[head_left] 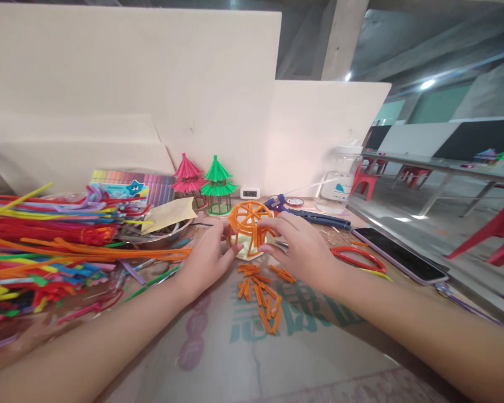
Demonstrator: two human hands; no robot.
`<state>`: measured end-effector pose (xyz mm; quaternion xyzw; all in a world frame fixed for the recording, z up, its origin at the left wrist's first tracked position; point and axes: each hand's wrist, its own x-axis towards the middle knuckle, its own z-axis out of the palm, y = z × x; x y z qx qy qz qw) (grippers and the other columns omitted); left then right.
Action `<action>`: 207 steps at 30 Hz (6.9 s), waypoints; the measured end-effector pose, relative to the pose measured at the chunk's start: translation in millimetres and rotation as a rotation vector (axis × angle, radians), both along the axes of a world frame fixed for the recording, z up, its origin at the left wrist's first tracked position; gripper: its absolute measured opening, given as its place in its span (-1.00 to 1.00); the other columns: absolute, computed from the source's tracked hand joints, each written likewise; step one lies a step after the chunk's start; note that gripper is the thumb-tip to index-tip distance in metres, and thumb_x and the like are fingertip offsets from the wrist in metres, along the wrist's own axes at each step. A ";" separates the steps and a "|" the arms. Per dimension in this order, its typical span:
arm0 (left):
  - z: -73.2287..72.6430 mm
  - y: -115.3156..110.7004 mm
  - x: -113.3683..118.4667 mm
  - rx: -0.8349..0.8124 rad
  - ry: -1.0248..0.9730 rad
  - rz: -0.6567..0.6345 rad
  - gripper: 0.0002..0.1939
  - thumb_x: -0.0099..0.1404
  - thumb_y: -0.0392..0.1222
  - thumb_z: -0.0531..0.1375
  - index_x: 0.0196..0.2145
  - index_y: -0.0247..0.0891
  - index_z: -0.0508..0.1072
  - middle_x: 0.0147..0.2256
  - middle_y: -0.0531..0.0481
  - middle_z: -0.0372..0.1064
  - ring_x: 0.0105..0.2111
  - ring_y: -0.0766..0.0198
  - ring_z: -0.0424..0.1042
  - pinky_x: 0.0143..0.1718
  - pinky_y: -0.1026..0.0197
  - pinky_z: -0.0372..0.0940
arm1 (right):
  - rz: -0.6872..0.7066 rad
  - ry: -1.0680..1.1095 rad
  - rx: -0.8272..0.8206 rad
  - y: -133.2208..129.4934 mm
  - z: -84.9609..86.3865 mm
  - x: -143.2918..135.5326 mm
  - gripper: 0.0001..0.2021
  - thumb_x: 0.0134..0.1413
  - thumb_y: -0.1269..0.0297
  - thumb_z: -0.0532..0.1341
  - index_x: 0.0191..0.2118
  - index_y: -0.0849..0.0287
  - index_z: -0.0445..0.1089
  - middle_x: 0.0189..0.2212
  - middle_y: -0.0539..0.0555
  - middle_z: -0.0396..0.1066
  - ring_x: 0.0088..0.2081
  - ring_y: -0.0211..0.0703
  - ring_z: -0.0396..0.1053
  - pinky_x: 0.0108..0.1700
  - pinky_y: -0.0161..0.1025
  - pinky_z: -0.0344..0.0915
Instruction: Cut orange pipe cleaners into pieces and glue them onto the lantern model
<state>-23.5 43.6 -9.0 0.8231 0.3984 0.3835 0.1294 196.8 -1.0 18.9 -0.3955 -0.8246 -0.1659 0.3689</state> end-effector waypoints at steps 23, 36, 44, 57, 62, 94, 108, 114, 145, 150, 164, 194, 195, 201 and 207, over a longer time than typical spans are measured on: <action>-2.0 6.9 -1.1 -0.087 0.008 0.018 -0.72 0.33 -0.05 0.09 -0.07 -0.23 0.29 -0.15 -0.13 0.38 -0.18 0.11 0.43 -0.15 0.04 0.37 | 0.033 0.199 -0.123 0.6 5.4 12.2 -0.77 0.26 0.19 0.15 -0.06 0.18 0.36 -0.37 0.06 0.39 -0.34 -0.14 0.32 -0.28 -0.21 0.25; -5.8 11.5 -2.0 -0.168 -0.007 0.043 -0.66 0.33 -0.09 0.07 0.02 -0.25 0.27 -0.04 -0.16 0.38 -0.11 0.09 0.44 -0.04 -0.01 0.35 | -0.273 0.192 -0.598 78.2 -18.0 69.2 -0.68 0.11 0.23 0.22 -0.02 0.23 0.38 -0.17 0.17 0.50 -0.21 -0.07 0.44 -0.17 -0.21 0.30; -9.0 15.9 -4.0 -0.091 -0.047 0.054 -0.63 0.30 -0.09 0.12 0.03 -0.25 0.32 -0.03 -0.19 0.42 -0.07 0.03 0.44 -0.04 -0.04 0.37 | -0.376 0.218 -0.702 132.2 -20.8 70.1 -0.48 -0.03 0.13 0.35 0.04 0.30 0.36 -0.08 0.25 0.50 -0.11 0.02 0.46 -0.13 -0.22 0.33; -15.4 20.7 -6.0 -0.039 -0.110 0.049 -0.65 0.28 -0.08 0.15 -0.01 -0.25 0.33 -0.02 -0.19 0.39 -0.05 0.03 0.43 -0.02 -0.08 0.36 | -0.396 0.371 -0.671 107.1 0.7 57.0 -0.74 0.13 0.22 0.18 -0.14 0.25 0.44 -0.53 0.09 0.52 -0.42 -0.10 0.48 -0.39 -0.30 0.30; -16.6 21.5 -6.5 -0.035 -0.187 0.068 -0.66 0.28 -0.13 0.15 0.00 -0.25 0.30 -0.04 -0.19 0.37 -0.06 0.07 0.42 -0.01 -0.06 0.34 | -0.220 0.531 -0.583 32.0 20.0 59.8 -0.74 0.18 0.18 0.12 -0.15 0.18 0.46 -0.60 0.01 0.44 -0.46 -0.14 0.45 -0.42 -0.31 0.29; -3.4 10.6 -5.0 0.215 -0.020 0.146 -0.70 0.34 -0.17 0.10 0.00 -0.26 0.21 -0.04 -0.18 0.28 0.00 0.05 0.30 0.05 -0.04 0.23 | -0.067 0.316 -0.450 -34.7 -20.6 40.9 -0.88 0.04 0.23 0.27 -0.37 0.07 0.31 -0.52 -0.11 0.38 -0.48 -0.22 0.33 -0.43 -0.31 0.19; -2.5 8.7 -4.2 0.214 -0.019 0.132 -0.71 0.33 -0.19 0.10 0.00 -0.23 0.21 -0.05 -0.17 0.27 0.00 0.05 0.30 0.06 -0.05 0.23 | -0.092 0.280 -0.456 -33.3 -22.0 42.3 -0.84 0.06 0.16 0.25 -0.38 0.07 0.28 -0.55 -0.10 0.34 -0.49 -0.22 0.30 -0.45 -0.30 0.15; -2.8 9.2 -4.7 0.215 -0.006 0.134 -0.69 0.33 -0.18 0.10 0.01 -0.25 0.21 -0.04 -0.19 0.27 -0.01 0.05 0.29 0.05 -0.05 0.23 | -0.104 0.277 -0.474 -32.8 -17.4 40.7 -0.84 0.05 0.17 0.25 -0.39 0.08 0.27 -0.54 -0.10 0.37 -0.49 -0.21 0.32 -0.46 -0.30 0.16; -2.8 8.9 -5.4 0.121 -0.066 0.122 -0.60 0.34 -0.06 0.12 0.07 -0.24 0.22 -0.04 -0.19 0.30 -0.05 0.05 0.34 -0.02 -0.03 0.29 | -0.135 0.271 -0.535 -32.4 -20.1 44.7 -0.85 0.08 0.17 0.22 -0.36 0.07 0.24 -0.51 -0.10 0.40 -0.44 -0.19 0.37 -0.42 -0.28 0.15; -3.3 9.1 -5.4 0.119 -0.070 0.121 -0.62 0.34 -0.07 0.12 0.05 -0.25 0.23 -0.03 -0.19 0.29 -0.02 0.04 0.33 0.01 -0.06 0.27 | -0.153 0.279 -0.536 -31.3 -20.7 44.5 -0.81 0.07 0.12 0.23 -0.37 0.07 0.25 -0.52 -0.09 0.40 -0.45 -0.19 0.35 -0.43 -0.29 0.14; -7.7 12.9 -6.8 0.113 -0.095 0.122 -0.64 0.31 -0.09 0.14 0.03 -0.22 0.25 -0.05 -0.17 0.31 -0.03 0.04 0.34 0.01 -0.05 0.28 | -0.148 0.296 -0.546 -32.5 -17.6 42.5 -0.84 0.07 0.16 0.23 -0.36 0.07 0.25 -0.48 -0.08 0.44 -0.42 -0.16 0.39 -0.40 -0.28 0.17; -6.8 12.1 -6.3 0.105 -0.110 0.117 -0.63 0.31 -0.05 0.15 0.02 -0.23 0.28 -0.07 -0.18 0.35 -0.06 0.05 0.37 -0.03 -0.04 0.31 | -0.077 0.306 -0.513 -29.8 -24.8 44.4 -0.79 0.07 0.10 0.27 -0.33 0.10 0.30 -0.46 -0.07 0.39 -0.42 -0.20 0.35 -0.37 -0.27 0.21; -7.1 12.1 -6.1 0.088 -0.122 0.118 -0.63 0.31 -0.05 0.15 0.01 -0.23 0.28 -0.07 -0.18 0.35 -0.06 0.06 0.37 -0.04 -0.03 0.32 | -0.071 0.321 -0.537 -30.9 -24.1 43.0 -0.80 0.07 0.11 0.27 -0.32 0.10 0.31 -0.45 -0.06 0.40 -0.42 -0.19 0.36 -0.37 -0.27 0.23; -6.5 13.3 -4.5 -0.136 -0.235 0.121 -0.62 0.30 -0.02 0.15 0.01 -0.22 0.25 -0.09 -0.13 0.39 -0.26 0.17 0.47 -0.20 0.05 0.39 | 0.008 0.556 -0.579 -26.9 -5.7 39.9 -0.77 0.17 0.06 0.15 -0.26 0.12 0.36 -0.32 0.05 0.48 -0.27 -0.10 0.42 -0.22 -0.19 0.34; -7.5 17.8 -5.1 -0.148 -0.237 0.106 -0.61 0.29 -0.03 0.15 0.01 -0.25 0.25 -0.02 -0.18 0.40 -0.08 0.09 0.45 -0.04 -0.02 0.35 | -0.001 0.489 -0.756 51.0 19.7 59.5 -0.61 0.24 -0.01 0.07 -0.30 0.21 0.46 -0.28 0.16 0.53 -0.24 -0.09 0.46 -0.14 -0.21 0.37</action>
